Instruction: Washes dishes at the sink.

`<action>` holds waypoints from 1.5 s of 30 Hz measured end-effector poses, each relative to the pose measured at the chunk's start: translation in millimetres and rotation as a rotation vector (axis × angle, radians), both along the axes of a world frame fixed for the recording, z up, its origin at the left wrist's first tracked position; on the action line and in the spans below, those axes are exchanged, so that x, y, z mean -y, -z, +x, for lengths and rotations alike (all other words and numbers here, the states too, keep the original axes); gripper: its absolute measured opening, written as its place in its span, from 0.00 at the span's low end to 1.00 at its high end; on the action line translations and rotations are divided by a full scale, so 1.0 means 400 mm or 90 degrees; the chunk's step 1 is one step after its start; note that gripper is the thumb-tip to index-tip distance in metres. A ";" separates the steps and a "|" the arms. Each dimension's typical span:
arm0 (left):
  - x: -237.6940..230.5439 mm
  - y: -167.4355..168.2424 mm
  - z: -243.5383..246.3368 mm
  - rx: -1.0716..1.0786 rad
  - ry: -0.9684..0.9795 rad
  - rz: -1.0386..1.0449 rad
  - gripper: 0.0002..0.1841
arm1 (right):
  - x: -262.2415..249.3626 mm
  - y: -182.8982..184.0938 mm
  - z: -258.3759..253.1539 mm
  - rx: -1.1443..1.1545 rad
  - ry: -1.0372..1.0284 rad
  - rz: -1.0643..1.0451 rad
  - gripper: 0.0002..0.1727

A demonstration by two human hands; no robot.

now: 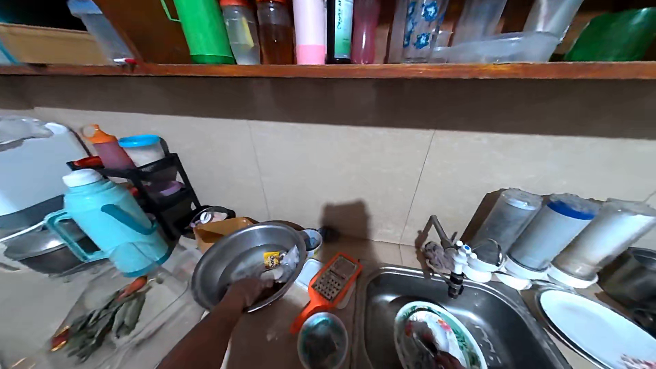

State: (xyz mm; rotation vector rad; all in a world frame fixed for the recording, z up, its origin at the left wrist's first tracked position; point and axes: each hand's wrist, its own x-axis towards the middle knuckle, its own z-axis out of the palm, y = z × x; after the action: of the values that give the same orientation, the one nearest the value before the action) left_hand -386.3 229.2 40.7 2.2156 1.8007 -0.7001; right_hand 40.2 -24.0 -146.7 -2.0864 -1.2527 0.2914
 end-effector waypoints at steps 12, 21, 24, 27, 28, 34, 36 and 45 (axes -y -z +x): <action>-0.037 -0.001 -0.149 0.169 0.048 0.074 0.22 | -0.011 -0.032 -0.008 -0.121 0.089 -0.236 0.21; 0.129 -0.199 0.047 0.497 0.303 0.278 0.27 | -0.103 0.015 0.034 -0.135 0.037 -0.161 0.23; 0.165 -0.143 0.214 0.553 0.353 0.155 0.21 | -0.132 0.012 0.033 -0.142 -0.002 -0.194 0.25; 0.230 -0.082 0.421 0.475 0.267 -0.117 0.19 | -0.138 -0.001 0.030 -0.214 -0.024 -0.067 0.22; 0.253 -0.048 0.491 0.471 0.228 -0.180 0.18 | -0.145 0.020 0.028 -0.245 -0.002 0.052 0.19; 0.378 0.188 0.795 0.610 0.029 -0.388 0.22 | -0.144 0.003 0.087 -0.606 0.278 0.048 0.20; 0.389 0.298 0.842 0.756 -0.029 -0.504 0.24 | -0.068 -0.047 0.106 -0.692 0.264 -0.020 0.23; 0.431 0.323 0.942 0.824 -0.090 -0.396 0.30 | -0.026 0.023 0.163 -0.926 0.010 0.273 0.32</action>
State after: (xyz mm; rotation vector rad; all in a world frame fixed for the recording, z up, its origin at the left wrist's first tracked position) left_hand -9.5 56.8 -88.3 1.4344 0.8548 0.2238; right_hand 105.5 -13.6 -156.0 -0.9840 -0.3136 1.1359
